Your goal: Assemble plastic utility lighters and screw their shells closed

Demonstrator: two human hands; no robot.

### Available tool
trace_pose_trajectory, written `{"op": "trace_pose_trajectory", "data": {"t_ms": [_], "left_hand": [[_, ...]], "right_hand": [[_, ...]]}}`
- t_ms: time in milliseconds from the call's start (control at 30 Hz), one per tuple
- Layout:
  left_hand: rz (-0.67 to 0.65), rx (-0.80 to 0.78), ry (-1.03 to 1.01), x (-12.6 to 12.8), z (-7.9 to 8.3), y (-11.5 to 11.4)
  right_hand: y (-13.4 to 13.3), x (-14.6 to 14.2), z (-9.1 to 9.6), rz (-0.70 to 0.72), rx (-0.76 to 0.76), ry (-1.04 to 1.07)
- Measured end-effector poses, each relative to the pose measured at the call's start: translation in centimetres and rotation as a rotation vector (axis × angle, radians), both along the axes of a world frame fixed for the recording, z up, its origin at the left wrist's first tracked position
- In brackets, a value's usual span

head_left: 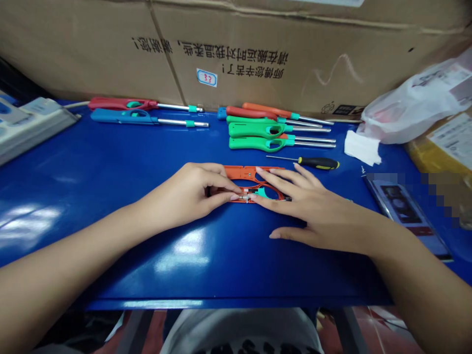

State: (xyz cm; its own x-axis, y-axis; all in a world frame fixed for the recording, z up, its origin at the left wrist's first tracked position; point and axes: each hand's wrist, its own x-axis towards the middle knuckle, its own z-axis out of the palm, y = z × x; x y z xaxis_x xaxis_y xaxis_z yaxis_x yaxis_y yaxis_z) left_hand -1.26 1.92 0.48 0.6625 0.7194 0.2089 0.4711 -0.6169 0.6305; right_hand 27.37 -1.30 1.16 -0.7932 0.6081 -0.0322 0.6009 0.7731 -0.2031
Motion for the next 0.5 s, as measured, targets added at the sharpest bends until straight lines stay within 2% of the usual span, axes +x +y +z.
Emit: {"op": "trace_pose_trajectory", "data": {"t_ms": [300, 500], "left_hand": [[-0.001, 0.015, 0.01, -0.3, -0.2, 0.2], [0.01, 0.013, 0.027, -0.2, 0.1, 0.1]], "right_hand": [[0.2, 0.8, 0.9, -0.022, -0.009, 0.012], [0.2, 1.1, 0.8, -0.026, -0.005, -0.004]]}}
